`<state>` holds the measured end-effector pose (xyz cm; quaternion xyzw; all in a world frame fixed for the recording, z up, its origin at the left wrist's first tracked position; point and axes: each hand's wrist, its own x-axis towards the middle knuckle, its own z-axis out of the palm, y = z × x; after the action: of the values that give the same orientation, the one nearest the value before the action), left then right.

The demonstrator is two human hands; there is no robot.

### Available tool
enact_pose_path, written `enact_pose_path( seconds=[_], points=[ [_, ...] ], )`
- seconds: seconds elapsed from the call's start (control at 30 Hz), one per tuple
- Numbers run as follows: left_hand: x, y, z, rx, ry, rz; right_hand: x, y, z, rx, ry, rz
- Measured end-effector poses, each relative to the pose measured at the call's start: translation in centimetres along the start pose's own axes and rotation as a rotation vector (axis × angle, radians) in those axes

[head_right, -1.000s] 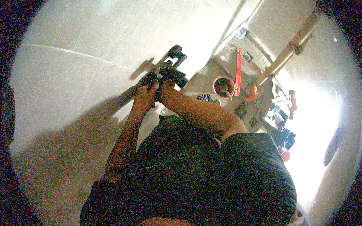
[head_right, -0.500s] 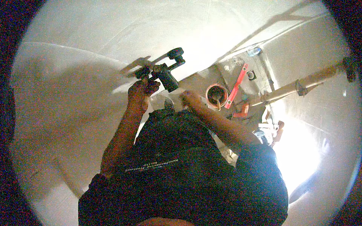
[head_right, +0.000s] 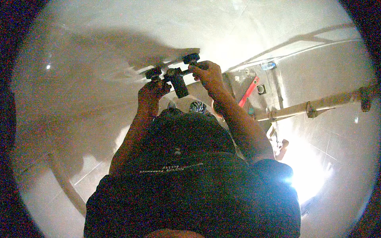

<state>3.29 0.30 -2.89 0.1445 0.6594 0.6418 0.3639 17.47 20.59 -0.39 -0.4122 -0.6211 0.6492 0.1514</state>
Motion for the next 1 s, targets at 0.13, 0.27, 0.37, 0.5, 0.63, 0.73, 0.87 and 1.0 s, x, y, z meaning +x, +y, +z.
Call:
enact_pose_path(
  seconds=[0.13, 0.27, 0.37, 0.5, 0.63, 0.73, 0.87, 1.0],
  points=[
    [-0.4, 0.6, 0.5, -0.069, 0.007, 0.062, 0.1, -0.5, 0.6, 0.002, 0.002, 0.024],
    [-0.7, 1.7, 0.6, 0.041, 0.034, -0.039, 0.2, -0.1, 0.5, -0.083, -0.027, -0.027],
    [-0.6, 2.0, 0.6, 0.018, 0.055, -0.094, 0.5, 0.5, 0.5, -0.037, -0.052, -0.015],
    [-0.7, 1.3, 0.6, -0.086, 0.068, -0.089, 0.3, 1.9, 0.3, 0.352, -0.172, 0.111],
    [-0.5, 0.2, 0.8, -0.24, 0.046, -0.012, 0.1, 2.7, 0.4, 0.498, -0.195, 0.106],
    [-0.3, -0.6, 0.8, -0.332, 0.048, -0.015, 0.3, 3.3, 0.6, 0.554, -0.131, 0.112],
    [0.6, -1.6, -0.1, -0.25, -0.004, -0.045, 0.6, 3.0, 0.6, 0.607, -0.091, 0.109],
    [0.6, -1.4, 0.1, -0.309, 0.006, -0.062, 0.2, 2.3, 1.0, 0.626, -0.042, 0.077]
  ],
)
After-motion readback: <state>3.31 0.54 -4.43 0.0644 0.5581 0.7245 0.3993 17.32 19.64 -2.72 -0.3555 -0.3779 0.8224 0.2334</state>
